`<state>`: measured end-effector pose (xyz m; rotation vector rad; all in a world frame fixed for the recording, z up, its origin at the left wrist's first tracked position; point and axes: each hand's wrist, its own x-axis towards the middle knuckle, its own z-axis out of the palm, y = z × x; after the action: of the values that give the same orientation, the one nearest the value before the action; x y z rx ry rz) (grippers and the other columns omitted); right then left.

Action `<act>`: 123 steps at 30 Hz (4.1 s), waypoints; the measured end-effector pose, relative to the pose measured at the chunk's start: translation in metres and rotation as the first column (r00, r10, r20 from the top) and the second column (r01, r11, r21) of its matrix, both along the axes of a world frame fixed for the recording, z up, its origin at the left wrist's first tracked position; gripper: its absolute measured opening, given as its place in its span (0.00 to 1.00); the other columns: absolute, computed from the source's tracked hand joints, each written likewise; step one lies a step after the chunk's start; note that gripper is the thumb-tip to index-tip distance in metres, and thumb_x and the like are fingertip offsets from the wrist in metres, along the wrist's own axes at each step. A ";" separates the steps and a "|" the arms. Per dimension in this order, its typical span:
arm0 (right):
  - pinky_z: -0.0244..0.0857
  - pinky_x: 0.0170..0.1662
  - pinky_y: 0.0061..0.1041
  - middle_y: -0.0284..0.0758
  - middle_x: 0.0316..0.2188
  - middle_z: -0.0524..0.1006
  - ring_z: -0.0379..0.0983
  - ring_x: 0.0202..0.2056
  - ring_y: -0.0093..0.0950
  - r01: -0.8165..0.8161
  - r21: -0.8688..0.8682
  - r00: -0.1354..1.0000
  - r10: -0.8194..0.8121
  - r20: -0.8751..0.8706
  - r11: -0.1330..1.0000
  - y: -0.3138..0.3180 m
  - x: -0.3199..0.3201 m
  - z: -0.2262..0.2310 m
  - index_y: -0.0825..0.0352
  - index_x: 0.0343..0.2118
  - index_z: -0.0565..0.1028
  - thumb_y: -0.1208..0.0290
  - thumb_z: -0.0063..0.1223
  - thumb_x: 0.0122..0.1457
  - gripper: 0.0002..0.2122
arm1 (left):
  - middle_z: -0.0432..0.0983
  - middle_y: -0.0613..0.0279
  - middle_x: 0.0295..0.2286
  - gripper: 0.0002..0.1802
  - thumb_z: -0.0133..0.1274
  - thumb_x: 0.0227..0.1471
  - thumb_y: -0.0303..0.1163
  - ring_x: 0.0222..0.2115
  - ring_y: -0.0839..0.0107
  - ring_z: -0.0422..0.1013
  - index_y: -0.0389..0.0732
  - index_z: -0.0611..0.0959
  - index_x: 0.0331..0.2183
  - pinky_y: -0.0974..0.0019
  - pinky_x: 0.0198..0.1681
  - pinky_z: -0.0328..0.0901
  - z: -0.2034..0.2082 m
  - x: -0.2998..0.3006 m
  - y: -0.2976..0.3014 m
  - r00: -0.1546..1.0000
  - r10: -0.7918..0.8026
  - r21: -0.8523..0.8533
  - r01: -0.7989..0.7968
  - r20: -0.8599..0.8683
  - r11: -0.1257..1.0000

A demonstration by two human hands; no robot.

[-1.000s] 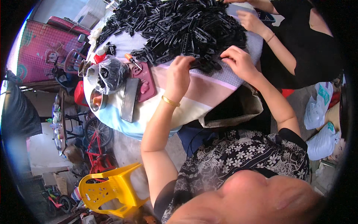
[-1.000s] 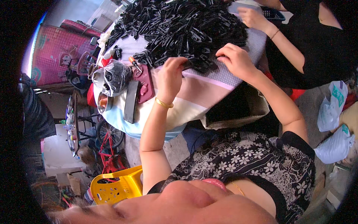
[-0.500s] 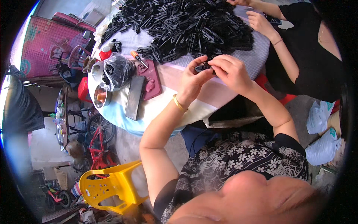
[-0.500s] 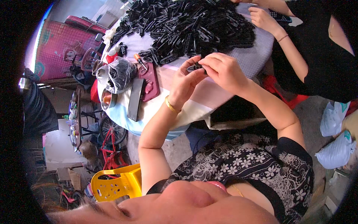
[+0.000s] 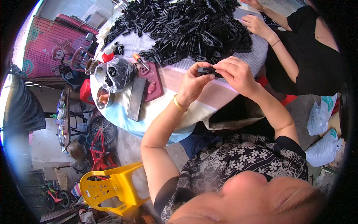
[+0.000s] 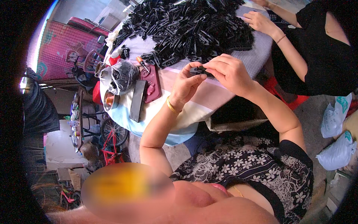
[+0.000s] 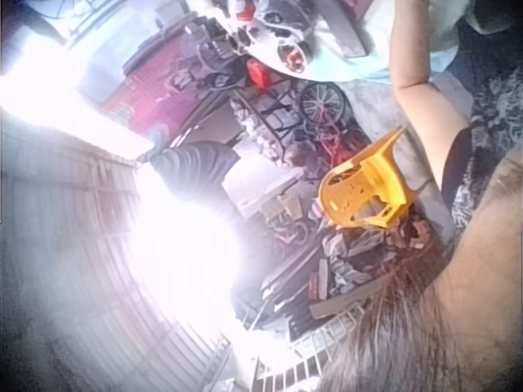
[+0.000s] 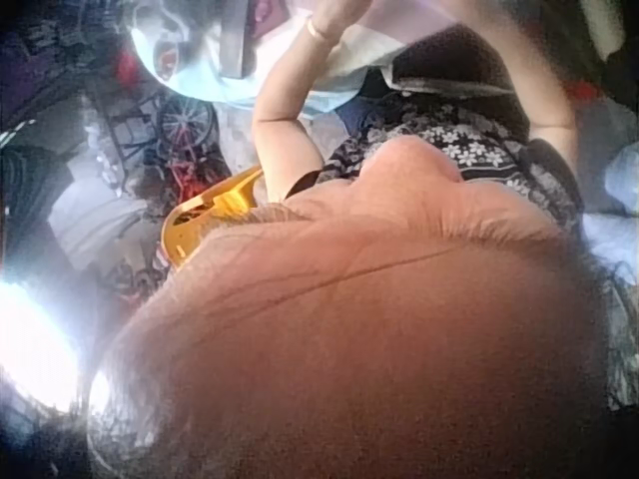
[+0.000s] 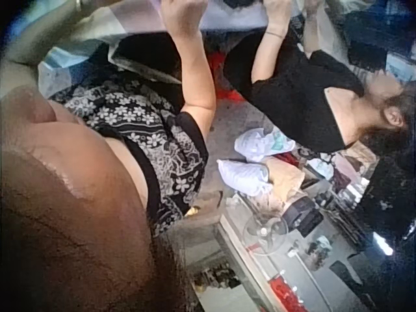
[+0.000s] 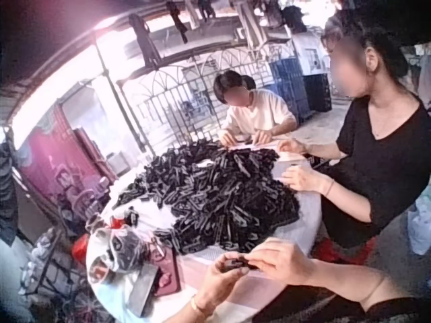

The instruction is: The person repeatedly assembles plastic components by hand, inserting small black plastic pieces into larger plastic housings.

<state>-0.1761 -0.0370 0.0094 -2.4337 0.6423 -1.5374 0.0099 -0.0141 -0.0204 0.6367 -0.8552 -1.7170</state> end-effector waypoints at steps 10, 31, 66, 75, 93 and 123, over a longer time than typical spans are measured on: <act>0.67 0.31 0.27 0.38 0.28 0.75 0.73 0.29 0.34 0.011 0.032 0.998 -0.013 0.056 0.999 0.000 -0.006 0.003 0.69 0.31 0.75 0.81 0.53 0.48 0.06 | 0.72 0.55 0.39 0.18 0.44 0.56 0.28 0.36 0.69 0.72 0.38 0.67 0.49 0.66 0.41 0.70 0.013 -0.006 0.001 0.992 -0.114 0.068 0.117 -0.048 0.991; 0.68 0.34 0.24 0.31 0.28 0.75 0.69 0.35 0.30 -0.072 -0.193 0.985 0.040 -0.169 0.979 0.004 -0.014 -0.003 0.67 0.28 0.77 0.80 0.55 0.36 0.11 | 0.75 0.55 0.33 0.17 0.42 0.58 0.37 0.24 0.78 0.71 0.33 0.72 0.43 0.80 0.22 0.66 0.021 0.003 0.002 0.890 -0.386 0.174 0.352 0.241 0.920; 0.66 0.30 0.26 0.41 0.25 0.76 0.74 0.25 0.32 -0.101 0.551 0.875 0.337 -0.347 0.829 0.042 -0.081 -0.014 0.70 0.32 0.75 0.70 0.60 0.45 0.12 | 0.68 0.42 0.46 0.41 0.35 0.49 0.65 0.53 0.47 0.55 0.36 0.75 0.45 0.54 0.60 0.42 0.022 0.158 -0.110 -0.560 0.561 -0.685 -0.015 0.609 0.728; 0.66 0.30 0.28 0.41 0.29 0.75 0.73 0.26 0.34 0.134 0.312 0.974 -0.067 -0.216 0.941 -0.025 -0.053 -0.030 0.68 0.36 0.74 0.75 0.54 0.49 0.10 | 0.73 0.44 0.40 0.39 0.44 0.42 0.66 0.45 0.53 0.66 0.43 0.76 0.44 0.55 0.52 0.54 -0.008 0.139 -0.134 -0.276 0.471 -0.516 -0.122 0.838 0.848; 0.66 0.36 0.30 0.36 0.29 0.71 0.70 0.34 0.35 0.323 0.065 0.926 -0.301 -0.226 0.944 -0.052 -0.025 -0.048 0.65 0.32 0.72 0.75 0.55 0.47 0.08 | 0.66 0.42 0.40 0.28 0.47 0.37 0.22 0.44 0.50 0.62 0.31 0.67 0.46 0.58 0.51 0.57 0.001 0.064 -0.044 -0.040 0.747 -0.740 -0.177 0.664 0.648; 0.67 0.32 0.27 0.37 0.27 0.75 0.72 0.29 0.33 -0.061 0.053 0.987 0.052 0.150 0.997 0.016 -0.013 0.000 0.69 0.28 0.75 0.83 0.57 0.44 0.06 | 0.71 0.58 0.38 0.16 0.54 0.44 0.15 0.36 0.70 0.71 0.34 0.74 0.38 0.69 0.43 0.69 0.010 -0.006 -0.003 0.958 -0.050 -0.184 0.106 0.282 0.977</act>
<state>-0.1887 -0.0209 0.0091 -2.2500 0.5760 -1.6354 0.0035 -0.0174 -0.0107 0.7251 -1.2460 -1.6088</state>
